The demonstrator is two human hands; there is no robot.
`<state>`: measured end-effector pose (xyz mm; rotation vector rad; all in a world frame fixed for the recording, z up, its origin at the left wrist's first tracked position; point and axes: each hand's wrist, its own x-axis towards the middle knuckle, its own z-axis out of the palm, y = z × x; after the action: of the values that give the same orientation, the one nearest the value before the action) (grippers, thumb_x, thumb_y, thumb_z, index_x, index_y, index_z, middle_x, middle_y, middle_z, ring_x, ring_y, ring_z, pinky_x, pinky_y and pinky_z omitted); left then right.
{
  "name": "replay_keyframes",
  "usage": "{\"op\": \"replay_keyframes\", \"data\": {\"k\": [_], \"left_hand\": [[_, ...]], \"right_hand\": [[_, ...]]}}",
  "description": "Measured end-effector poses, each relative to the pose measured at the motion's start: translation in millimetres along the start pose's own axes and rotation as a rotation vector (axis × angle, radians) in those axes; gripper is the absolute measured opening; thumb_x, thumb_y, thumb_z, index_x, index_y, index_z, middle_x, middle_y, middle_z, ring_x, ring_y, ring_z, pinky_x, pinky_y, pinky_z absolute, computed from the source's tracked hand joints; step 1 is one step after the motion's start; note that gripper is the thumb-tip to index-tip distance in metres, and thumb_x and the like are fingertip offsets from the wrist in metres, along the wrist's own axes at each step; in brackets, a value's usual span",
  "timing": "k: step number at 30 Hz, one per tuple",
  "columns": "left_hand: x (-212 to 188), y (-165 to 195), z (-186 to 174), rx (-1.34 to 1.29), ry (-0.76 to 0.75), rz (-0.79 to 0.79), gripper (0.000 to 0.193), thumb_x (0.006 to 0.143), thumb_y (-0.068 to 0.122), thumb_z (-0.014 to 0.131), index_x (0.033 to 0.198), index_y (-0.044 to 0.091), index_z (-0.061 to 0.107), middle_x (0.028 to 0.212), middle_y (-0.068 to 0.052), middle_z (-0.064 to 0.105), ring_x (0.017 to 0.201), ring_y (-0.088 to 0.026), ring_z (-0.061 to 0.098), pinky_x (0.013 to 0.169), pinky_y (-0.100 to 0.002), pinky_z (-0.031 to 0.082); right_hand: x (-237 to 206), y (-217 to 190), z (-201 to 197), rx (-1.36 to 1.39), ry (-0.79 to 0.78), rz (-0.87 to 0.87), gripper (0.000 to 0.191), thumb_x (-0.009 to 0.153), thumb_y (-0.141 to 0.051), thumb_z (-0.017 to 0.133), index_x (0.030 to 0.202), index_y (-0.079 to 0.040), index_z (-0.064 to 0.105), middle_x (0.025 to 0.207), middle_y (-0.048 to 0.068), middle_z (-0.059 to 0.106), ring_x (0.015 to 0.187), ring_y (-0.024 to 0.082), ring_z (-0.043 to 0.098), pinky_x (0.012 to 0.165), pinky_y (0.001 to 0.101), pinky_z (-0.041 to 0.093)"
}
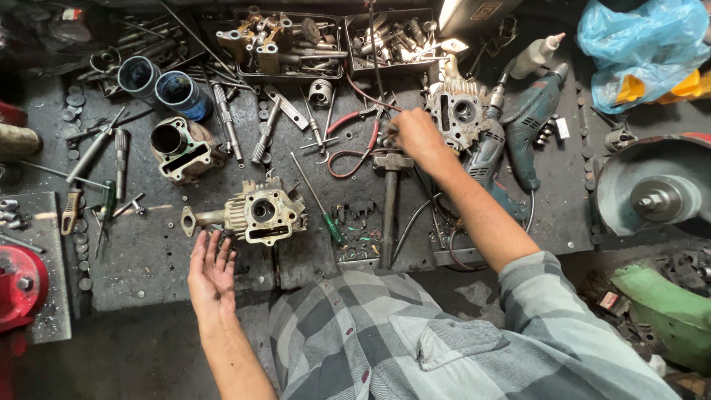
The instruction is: The person holds an engine cylinder head on a cluttered workbench and scrapes its mating surface with a small hand tool, removing old gasket material and debris. They rotate the part to reach different sides, brush off loose debris, and fit a small metal fitting into the part while continuing to clean the surface.
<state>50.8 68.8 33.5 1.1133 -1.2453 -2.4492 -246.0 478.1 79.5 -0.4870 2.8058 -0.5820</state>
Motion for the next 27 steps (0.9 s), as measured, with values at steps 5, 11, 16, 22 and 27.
{"op": "replay_keyframes", "data": {"k": [5,11,16,22,27], "left_hand": [[-7,2,-9,-0.023,0.019,0.027,0.059,0.101,0.034,0.053,0.153,0.007,0.045,0.149,-0.01,0.056,0.124,-0.022,0.059,0.102,-0.036,0.047],[-11,2,-7,0.029,0.024,0.063,0.056,0.102,0.033,0.052,0.151,0.007,0.047,0.145,-0.011,0.059,0.121,-0.022,0.061,0.099,-0.036,0.048],[-22,11,-6,0.035,0.027,0.108,0.054,0.102,0.032,0.052,0.15,0.006,0.049,0.144,-0.011,0.061,0.12,-0.023,0.062,0.099,-0.036,0.048],[-26,12,-23,0.019,0.05,0.117,0.05,0.104,0.029,0.052,0.147,0.004,0.051,0.141,-0.014,0.063,0.119,-0.024,0.064,0.096,-0.036,0.05],[-8,-1,-34,-0.016,0.005,0.117,0.053,0.104,0.032,0.053,0.148,0.004,0.045,0.141,-0.016,0.063,0.121,-0.027,0.065,0.098,-0.038,0.052]], "right_hand": [[25,4,-50,0.074,0.164,-0.009,0.023,0.077,-0.015,0.089,0.098,-0.009,0.083,0.086,0.016,0.078,0.071,0.026,0.074,0.07,0.0389,0.056],[82,-11,-69,0.141,0.637,-0.035,0.023,0.08,-0.014,0.089,0.101,-0.007,0.082,0.085,0.021,0.075,0.072,0.033,0.074,0.068,0.0402,0.058],[91,-23,-47,0.092,0.488,-0.013,0.023,0.08,-0.009,0.086,0.101,-0.004,0.081,0.082,0.023,0.073,0.074,0.036,0.073,0.07,0.0434,0.057],[20,-30,-40,0.635,0.514,0.069,0.035,0.095,-0.013,0.076,0.125,0.0,0.064,0.096,0.009,0.076,0.077,0.018,0.073,0.059,0.0318,0.057],[-57,-65,9,0.971,0.169,0.015,0.023,0.11,-0.019,0.059,0.119,-0.006,0.042,0.094,0.004,0.061,0.082,0.009,0.058,0.073,0.025,0.048]]}}
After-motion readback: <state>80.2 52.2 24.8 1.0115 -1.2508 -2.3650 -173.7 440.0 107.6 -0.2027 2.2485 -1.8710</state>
